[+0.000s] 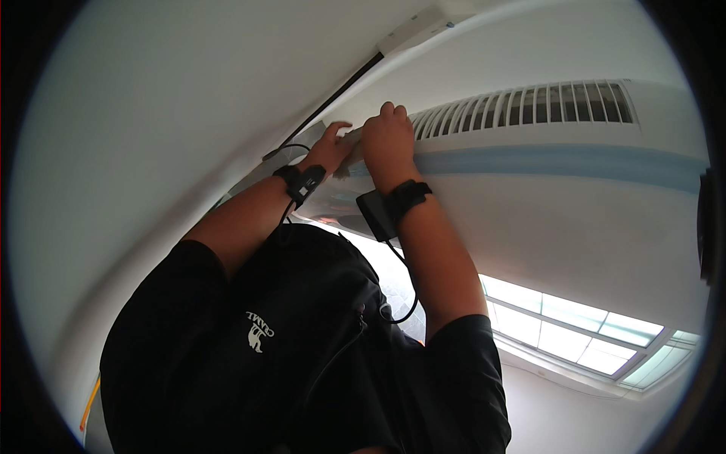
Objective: Cleaning the exterior and vents of a standing air conditioning unit with a cloth.
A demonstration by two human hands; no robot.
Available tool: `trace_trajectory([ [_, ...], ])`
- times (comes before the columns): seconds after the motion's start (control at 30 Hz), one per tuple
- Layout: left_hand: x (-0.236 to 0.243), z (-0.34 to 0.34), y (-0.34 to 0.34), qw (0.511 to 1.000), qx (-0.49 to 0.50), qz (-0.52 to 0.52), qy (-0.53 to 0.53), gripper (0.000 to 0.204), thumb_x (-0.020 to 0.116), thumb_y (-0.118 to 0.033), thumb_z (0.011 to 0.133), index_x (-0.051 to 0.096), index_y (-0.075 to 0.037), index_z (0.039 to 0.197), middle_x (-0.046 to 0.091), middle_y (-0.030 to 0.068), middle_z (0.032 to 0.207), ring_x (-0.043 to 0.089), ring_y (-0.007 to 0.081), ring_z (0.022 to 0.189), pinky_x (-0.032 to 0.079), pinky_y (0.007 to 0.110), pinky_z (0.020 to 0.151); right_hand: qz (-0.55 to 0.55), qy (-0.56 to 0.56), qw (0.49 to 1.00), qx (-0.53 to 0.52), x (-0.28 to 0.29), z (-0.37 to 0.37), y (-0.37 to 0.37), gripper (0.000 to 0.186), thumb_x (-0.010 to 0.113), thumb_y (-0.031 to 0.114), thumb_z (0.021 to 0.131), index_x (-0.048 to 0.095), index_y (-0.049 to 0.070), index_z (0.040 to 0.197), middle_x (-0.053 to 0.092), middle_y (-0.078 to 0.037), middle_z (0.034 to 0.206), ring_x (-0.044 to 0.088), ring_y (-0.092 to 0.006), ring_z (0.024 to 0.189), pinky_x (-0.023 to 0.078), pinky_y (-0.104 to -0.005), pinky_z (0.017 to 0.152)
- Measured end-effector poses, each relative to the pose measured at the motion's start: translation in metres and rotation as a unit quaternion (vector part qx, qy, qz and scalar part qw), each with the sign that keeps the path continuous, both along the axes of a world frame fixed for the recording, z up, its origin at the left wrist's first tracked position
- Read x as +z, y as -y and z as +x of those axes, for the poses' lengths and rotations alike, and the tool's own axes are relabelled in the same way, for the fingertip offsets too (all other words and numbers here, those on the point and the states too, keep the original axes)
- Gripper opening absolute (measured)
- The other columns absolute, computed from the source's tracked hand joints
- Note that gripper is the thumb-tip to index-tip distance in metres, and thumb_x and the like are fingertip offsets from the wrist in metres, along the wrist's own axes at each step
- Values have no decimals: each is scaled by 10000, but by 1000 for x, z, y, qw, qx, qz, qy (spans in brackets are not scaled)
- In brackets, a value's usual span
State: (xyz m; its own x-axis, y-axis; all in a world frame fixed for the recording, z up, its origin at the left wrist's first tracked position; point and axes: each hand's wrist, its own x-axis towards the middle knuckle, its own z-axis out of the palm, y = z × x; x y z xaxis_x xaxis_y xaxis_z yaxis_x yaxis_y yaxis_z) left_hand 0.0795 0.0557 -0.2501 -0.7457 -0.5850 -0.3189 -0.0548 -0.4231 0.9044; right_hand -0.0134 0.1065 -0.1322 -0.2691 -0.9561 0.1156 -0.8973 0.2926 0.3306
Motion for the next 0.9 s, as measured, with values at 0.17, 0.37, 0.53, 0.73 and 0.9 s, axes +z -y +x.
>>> trace_trajectory([
  [0.17, -19, -39, -3, 968, 9, -237, -86, 324, 625, -157, 923, 576, -33, 1218, 659, 104, 1104, 632, 174, 986, 495, 308, 860, 285, -127, 945, -97, 35, 13, 0, 349, 533, 267, 904, 724, 99, 1144, 636, -140, 1264, 510, -356, 1255, 217, -536, 1146],
  [0.37, -13, -37, -25, 971, -58, -220, -70, 312, 625, -197, 905, 652, -10, 1152, 685, 175, 1117, 658, 276, 1054, 494, 356, 922, 347, -146, 918, -125, 8, 10, -9, 457, 469, 354, 963, 616, 136, 1336, 529, -119, 1436, 374, -331, 1414, 3, -575, 1176],
  [0.53, -12, -23, -39, 981, -68, -165, -76, 350, 618, -231, 929, 638, -7, 1197, 681, 174, 1159, 660, 254, 1062, 495, 353, 915, 381, -124, 909, -114, 19, 21, -19, 469, 485, 381, 953, 612, 156, 1343, 551, -113, 1414, 383, -326, 1408, -15, -581, 1175],
  [0.73, -21, -35, -39, 981, -91, -140, -94, 379, 629, -243, 936, 618, -11, 1236, 685, 151, 1157, 650, 225, 1076, 486, 333, 932, 359, -142, 916, -109, 19, 14, -21, 505, 470, 404, 944, 605, 128, 1344, 504, -161, 1445, 372, -357, 1410, 8, -555, 1185],
  [0.9, -11, -51, -28, 980, -46, -10, -193, 372, 615, -205, 953, 594, -14, 1271, 679, 127, 1160, 632, 191, 1084, 475, 314, 960, 297, -158, 934, -118, 16, -7, -4, 474, 443, 345, 961, 618, 97, 1325, 459, -199, 1474, 390, -372, 1396, 48, -543, 1190],
])
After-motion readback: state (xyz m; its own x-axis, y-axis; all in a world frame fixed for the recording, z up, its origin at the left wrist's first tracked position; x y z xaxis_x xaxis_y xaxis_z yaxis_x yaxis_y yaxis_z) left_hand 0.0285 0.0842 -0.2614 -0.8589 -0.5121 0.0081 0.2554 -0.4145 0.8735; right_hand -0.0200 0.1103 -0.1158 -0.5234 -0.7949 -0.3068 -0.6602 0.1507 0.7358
